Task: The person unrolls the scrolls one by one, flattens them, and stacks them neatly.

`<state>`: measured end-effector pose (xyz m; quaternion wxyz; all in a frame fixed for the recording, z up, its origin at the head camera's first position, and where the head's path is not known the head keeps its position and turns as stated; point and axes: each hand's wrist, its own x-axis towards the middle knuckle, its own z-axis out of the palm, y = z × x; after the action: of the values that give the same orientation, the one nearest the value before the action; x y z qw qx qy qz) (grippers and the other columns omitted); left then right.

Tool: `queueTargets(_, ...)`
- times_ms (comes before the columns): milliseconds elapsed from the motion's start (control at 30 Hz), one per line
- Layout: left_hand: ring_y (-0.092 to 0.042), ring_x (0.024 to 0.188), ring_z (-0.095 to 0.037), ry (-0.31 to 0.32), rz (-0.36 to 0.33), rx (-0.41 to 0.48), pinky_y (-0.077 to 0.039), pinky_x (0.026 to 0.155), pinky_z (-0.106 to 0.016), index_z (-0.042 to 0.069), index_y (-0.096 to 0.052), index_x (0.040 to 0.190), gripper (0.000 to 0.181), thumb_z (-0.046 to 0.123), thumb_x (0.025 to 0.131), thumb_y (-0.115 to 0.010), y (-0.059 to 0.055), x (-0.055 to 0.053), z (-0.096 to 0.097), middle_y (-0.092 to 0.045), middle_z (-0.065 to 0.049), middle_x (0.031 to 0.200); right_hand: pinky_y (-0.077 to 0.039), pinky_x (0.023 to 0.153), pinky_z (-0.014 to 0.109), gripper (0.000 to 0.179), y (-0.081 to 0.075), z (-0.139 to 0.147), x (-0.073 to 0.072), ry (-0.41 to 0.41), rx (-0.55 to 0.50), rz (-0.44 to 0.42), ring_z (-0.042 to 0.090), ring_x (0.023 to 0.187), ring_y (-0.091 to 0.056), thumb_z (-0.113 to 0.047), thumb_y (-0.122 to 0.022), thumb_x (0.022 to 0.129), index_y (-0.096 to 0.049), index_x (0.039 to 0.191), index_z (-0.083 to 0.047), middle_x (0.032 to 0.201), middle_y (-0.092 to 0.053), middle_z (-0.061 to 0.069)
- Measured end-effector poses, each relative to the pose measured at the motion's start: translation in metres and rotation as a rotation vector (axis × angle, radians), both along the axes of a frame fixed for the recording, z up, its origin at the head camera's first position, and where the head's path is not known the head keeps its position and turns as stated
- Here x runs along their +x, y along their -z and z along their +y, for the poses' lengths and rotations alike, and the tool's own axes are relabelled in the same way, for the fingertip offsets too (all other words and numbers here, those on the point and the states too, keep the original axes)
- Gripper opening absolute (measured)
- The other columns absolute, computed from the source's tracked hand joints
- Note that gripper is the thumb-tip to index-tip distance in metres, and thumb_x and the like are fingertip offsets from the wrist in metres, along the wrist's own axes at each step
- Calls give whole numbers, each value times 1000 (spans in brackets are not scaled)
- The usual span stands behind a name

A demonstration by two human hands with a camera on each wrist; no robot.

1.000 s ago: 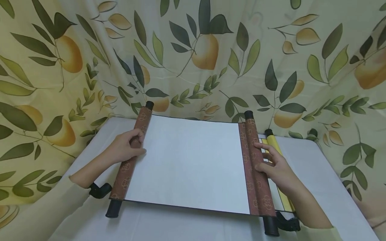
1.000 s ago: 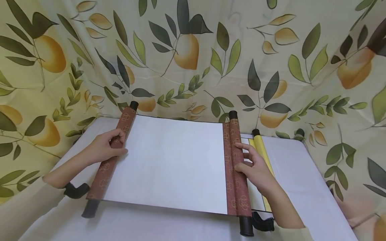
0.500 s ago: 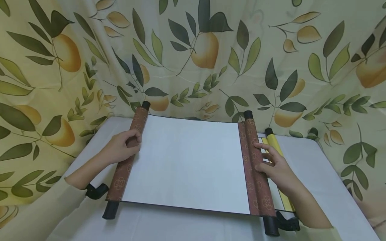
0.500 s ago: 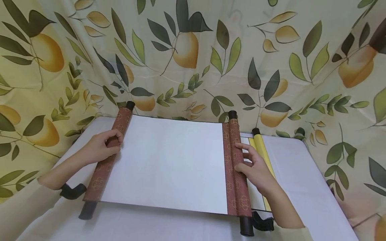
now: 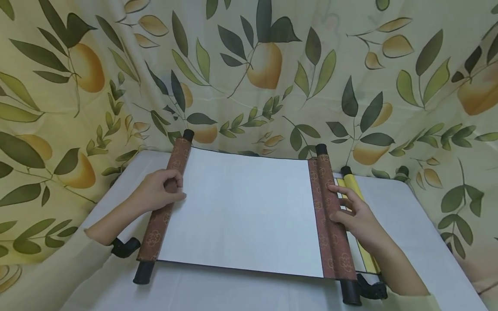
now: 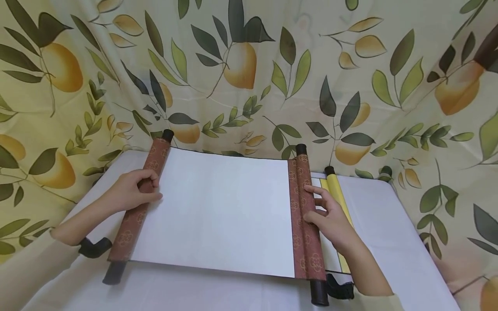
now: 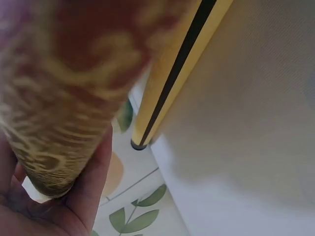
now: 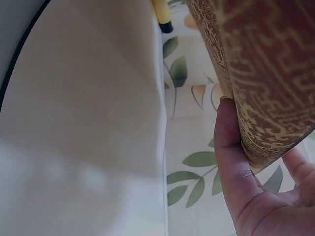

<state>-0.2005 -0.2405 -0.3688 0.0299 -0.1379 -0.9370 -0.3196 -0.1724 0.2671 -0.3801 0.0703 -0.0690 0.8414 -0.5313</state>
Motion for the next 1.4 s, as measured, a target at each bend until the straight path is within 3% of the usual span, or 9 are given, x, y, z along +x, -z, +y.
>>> queueTargets(233, -47, 78, -23, 7, -2, 5, -39, 62, -34, 11, -59, 91, 20, 0, 79, -70, -2, -2, -1, -59, -7, 88, -59, 77, 40, 70, 3, 4, 1, 16, -4, -18, 39, 108, -57, -6, -57, 94, -26, 156, -18, 141, -37, 28)
queueTargets(533, -47, 77, -22, 16, 7, 2, -40, 64, -33, 10, -60, 92, 15, 1, 83, -67, -9, 2, -6, -57, -6, 86, -59, 77, 40, 70, 5, 6, 3, 20, 4, -13, 40, 109, -56, -6, -58, 93, -26, 155, -18, 142, -37, 28)
queueTargets(733, -45, 71, -19, 14, -12, -11, -39, 59, -32, 10, -61, 92, 8, 4, 87, -64, -12, 5, -11, -53, -4, 79, -59, 76, 40, 71, 6, 7, 3, 7, 17, -13, 37, 105, -59, -6, -58, 93, -26, 155, -17, 141, -37, 29)
queueTargets(1100, -46, 72, -21, -28, -15, -54, -38, 58, -32, 9, -56, 91, 22, 3, 80, -74, -11, 0, -10, -53, -5, 78, -59, 75, 39, 71, 4, 11, 4, 5, 40, -11, 37, 106, -59, -6, -59, 93, -27, 156, -18, 142, -37, 28)
queueTargets(1400, -45, 65, -19, -34, 4, -49, -37, 52, -29, 11, -54, 93, 20, 2, 80, -66, -13, 0, -14, -47, -4, 73, -59, 75, 39, 71, 4, 16, 3, 2, 51, -7, 39, 109, -58, -6, -58, 93, -26, 156, -17, 145, -34, 29)
